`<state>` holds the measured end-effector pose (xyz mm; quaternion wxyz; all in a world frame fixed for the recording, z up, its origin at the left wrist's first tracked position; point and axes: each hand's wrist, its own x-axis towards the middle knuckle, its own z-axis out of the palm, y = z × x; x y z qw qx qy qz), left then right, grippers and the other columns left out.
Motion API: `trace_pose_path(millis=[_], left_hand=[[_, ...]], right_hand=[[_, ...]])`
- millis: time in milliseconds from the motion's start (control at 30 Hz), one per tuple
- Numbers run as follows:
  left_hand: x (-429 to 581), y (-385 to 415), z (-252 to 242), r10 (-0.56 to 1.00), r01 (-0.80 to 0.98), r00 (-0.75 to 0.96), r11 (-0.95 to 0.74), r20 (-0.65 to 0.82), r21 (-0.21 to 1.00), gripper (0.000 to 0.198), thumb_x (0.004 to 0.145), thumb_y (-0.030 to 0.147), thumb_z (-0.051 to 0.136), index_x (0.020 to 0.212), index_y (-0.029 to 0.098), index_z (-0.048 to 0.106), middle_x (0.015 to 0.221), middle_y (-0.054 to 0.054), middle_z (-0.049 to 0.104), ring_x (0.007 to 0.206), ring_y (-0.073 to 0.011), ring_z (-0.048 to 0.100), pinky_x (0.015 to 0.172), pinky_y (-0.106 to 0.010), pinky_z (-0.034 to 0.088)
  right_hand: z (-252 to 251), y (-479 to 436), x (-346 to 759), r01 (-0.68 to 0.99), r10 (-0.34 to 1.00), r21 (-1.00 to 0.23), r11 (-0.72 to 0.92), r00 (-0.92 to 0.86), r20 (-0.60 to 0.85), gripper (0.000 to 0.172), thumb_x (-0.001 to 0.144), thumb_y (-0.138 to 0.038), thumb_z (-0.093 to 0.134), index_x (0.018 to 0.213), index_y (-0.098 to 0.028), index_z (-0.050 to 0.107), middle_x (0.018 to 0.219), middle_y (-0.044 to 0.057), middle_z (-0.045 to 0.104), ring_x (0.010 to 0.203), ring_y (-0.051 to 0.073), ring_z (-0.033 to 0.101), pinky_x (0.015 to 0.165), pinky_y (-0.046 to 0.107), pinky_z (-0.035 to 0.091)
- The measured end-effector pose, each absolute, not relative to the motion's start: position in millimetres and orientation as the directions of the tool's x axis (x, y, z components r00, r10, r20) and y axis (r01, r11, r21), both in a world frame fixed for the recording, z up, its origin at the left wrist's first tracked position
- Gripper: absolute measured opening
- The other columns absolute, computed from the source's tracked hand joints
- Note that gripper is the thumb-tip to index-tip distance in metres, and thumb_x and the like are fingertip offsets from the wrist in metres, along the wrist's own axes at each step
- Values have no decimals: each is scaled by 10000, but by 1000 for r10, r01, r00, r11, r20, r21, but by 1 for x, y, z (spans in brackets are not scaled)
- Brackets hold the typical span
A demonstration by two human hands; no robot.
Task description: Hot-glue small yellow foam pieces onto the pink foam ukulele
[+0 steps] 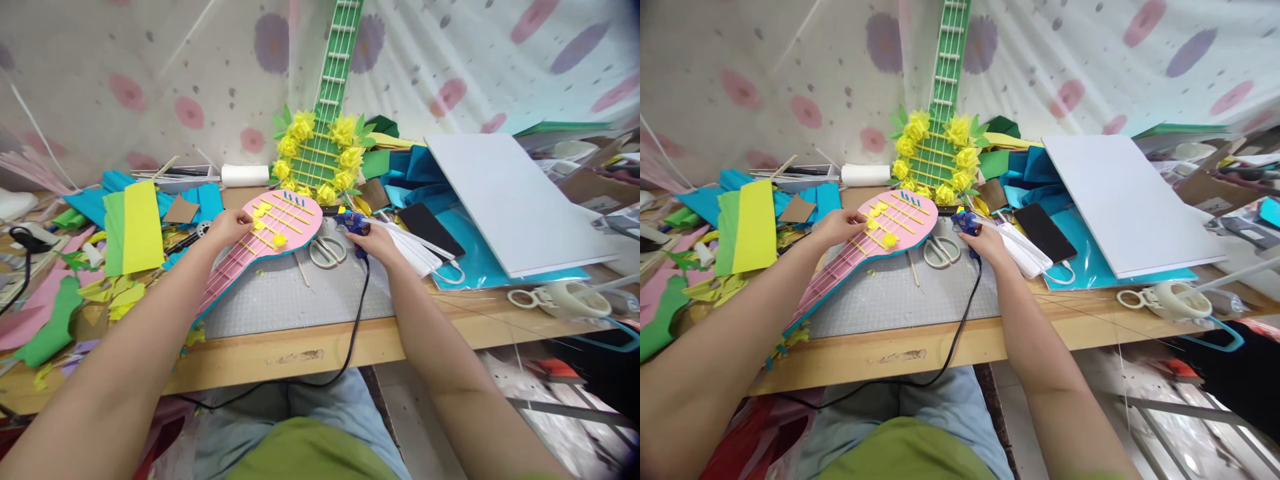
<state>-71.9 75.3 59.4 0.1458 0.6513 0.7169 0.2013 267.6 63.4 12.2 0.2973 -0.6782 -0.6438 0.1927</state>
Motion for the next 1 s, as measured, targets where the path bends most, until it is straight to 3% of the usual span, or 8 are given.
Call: trace_pose_path(millis=[300,467,600,767,900,1000], left_hand=[[-73,73,67,970,785,-210,91,125,613,134,647,289,634,733,191,666,778,-34,695,718,-171,611,627,-258,433],[-76,70,66,971,698,-227,105,80,708,144,592,282,683,687,182,641,710,-23,678,658,-147,595,596,-241,432],[-71,63,67,976,715,-214,127,41,688,153,572,290,712,648,192,621,651,-8,658,606,-139,579,562,-238,420],[-66,61,68,977,747,-211,135,39,651,163,596,313,711,624,194,603,625,-12,645,569,-140,560,524,-248,406],[-67,64,65,971,658,-238,174,-17,733,143,569,229,706,681,190,627,632,-11,655,596,-150,601,549,-246,451],[-67,63,66,958,574,-285,202,-38,793,147,540,196,708,663,185,629,642,-15,658,620,-168,630,572,-265,477]], right_hand=[[2,67,257,687,979,-723,-77,190,76,334,756,-491,574,851,-173,612,840,117,664,856,273,627,775,400,468],[1,69,259,503,964,-864,-43,247,96,329,726,-499,580,807,-181,578,771,77,652,700,213,617,683,368,490],[-1,71,256,350,964,-936,-25,258,71,336,686,-511,609,760,-188,552,672,23,614,568,146,566,579,300,470],[0,69,250,197,970,-980,4,238,52,361,675,-512,635,794,-183,548,664,14,612,549,119,555,526,258,455],[2,65,245,89,984,-994,57,165,71,384,673,-528,654,824,-191,548,700,19,630,588,115,579,550,249,477],[3,62,242,100,989,-994,47,133,60,407,653,-543,665,816,-188,550,682,13,620,564,105,557,551,248,467]])
